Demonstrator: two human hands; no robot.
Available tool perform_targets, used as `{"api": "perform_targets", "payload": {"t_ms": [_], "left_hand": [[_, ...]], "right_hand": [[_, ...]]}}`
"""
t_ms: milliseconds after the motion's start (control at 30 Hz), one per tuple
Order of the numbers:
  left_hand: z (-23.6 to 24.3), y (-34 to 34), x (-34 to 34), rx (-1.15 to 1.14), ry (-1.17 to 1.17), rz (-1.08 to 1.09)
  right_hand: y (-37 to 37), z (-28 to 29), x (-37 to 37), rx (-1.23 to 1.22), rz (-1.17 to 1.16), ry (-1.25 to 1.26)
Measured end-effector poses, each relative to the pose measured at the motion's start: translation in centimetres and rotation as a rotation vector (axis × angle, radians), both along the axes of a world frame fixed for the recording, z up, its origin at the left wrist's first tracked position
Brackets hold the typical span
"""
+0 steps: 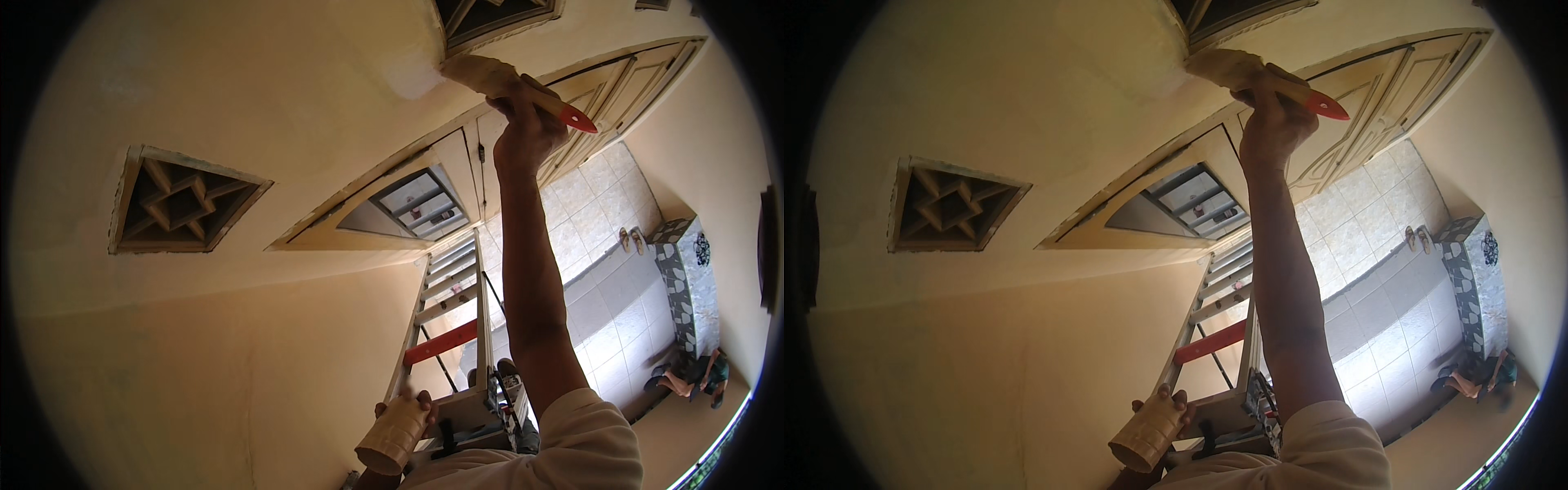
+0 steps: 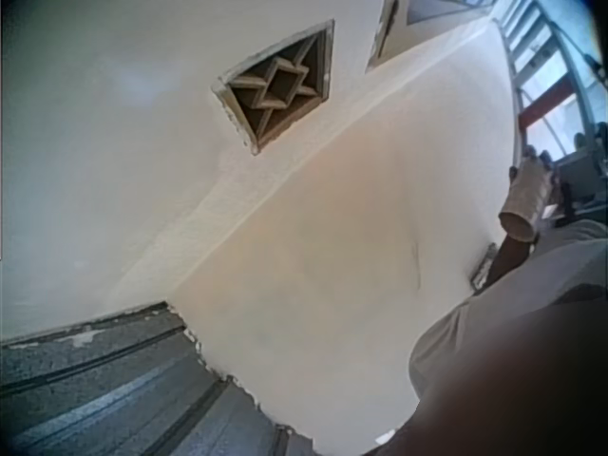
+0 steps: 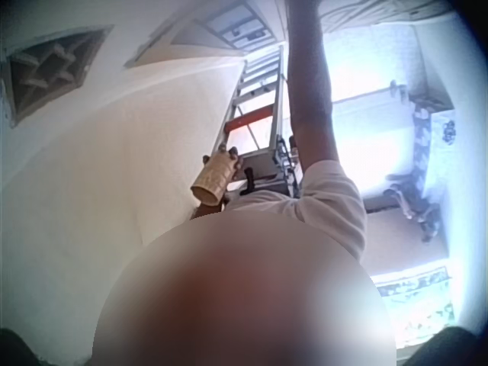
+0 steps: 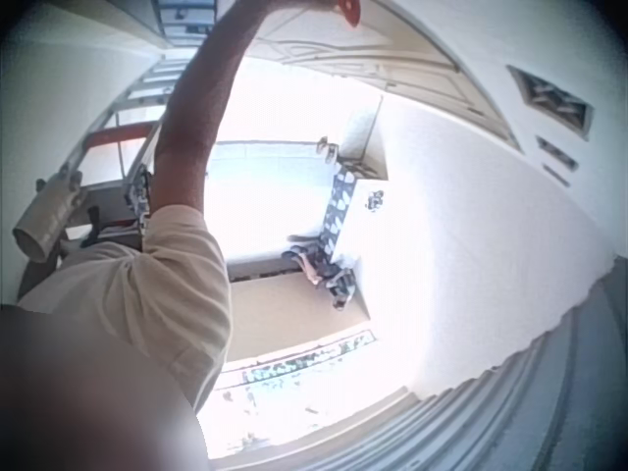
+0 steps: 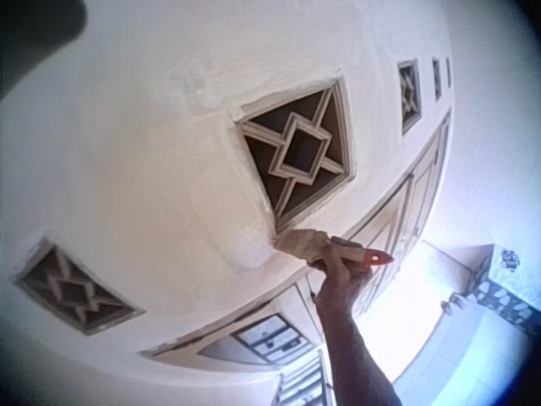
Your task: The person stands on a ladder and paints the ceiling with a brush, repeatedly dipping the brush into a container to reload paint. The ceiling has decorative square vents and a skylight. The person works methodically across the ceiling surface.
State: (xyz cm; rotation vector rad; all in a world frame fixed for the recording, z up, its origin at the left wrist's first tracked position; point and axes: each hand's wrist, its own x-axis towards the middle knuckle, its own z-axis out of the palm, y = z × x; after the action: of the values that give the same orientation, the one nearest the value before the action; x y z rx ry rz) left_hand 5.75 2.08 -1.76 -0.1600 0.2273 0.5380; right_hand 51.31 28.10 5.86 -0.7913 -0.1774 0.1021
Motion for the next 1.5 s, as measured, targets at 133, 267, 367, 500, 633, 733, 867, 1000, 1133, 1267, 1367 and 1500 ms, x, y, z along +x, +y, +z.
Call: {"api": "perform_targets", "payload": {"t_ms": [133, 267, 367, 500, 633, 733, 867, 1000, 1133, 1267, 1367, 1500], "left_hand": [[0.0, -0.2, 0.0, 0.007, 0.022, 0.011], [0.4, -0.3, 0.1, 0.000, 0.076, 0.024], [0.9, -0.3, 0.1, -0.014, 0.121, 0.023], [0.4, -0.4, -0.4, -0.012, 0.098, 0.020], [0.6, -0.6, -0.3, -0.014, 0.081, 0.028], [-0.1, -0.4, -0.6, -0.017, 0.063, 0.014], [0.3, -0.6, -0.6, -0.014, 0.080, 0.015], [-0.1, -0.4, -0.3, 0.025, 0.059, 0.008], [0.1, -0.4, 0.2, 0.033, 0.038, 0.015], [0.0, -0.4, 0.4, 0.045, 0.021, 0.008], [-0.8, 0.5, 0.2, 0.055, 0.023, -0.035], [-0.3, -0.1, 0.0, 0.070, 0.037, -0.006]], "right_hand": [[-0.9, 0.0, -0.3, -0.017, -0.093, -0.006], [-0.9, 0.2, -1.8, -0.015, -0.190, 0.052], [0.6, -4.2, -2.5, -0.187, -0.390, -0.303], [1.7, -4.4, -8.5, -0.284, -0.250, -0.614], [0.4, -5.0, -14.9, -0.235, 0.103, -0.874], [-0.1, -5.5, -15.5, -0.191, 0.228, -1.039], [0.7, -8.0, -8.7, -0.298, 0.058, -1.075], [-0.8, -9.3, 0.5, -0.369, -0.172, -0.833], [-1.8, -9.5, 2.6, -0.387, -0.324, -0.705], [1.9, -10.9, -2.0, -0.375, -0.322, -0.762], [2.7, -12.3, -9.2, -0.415, -0.163, -0.808], [1.2, -11.2, -16.8, -0.228, 0.189, -1.126]]}}
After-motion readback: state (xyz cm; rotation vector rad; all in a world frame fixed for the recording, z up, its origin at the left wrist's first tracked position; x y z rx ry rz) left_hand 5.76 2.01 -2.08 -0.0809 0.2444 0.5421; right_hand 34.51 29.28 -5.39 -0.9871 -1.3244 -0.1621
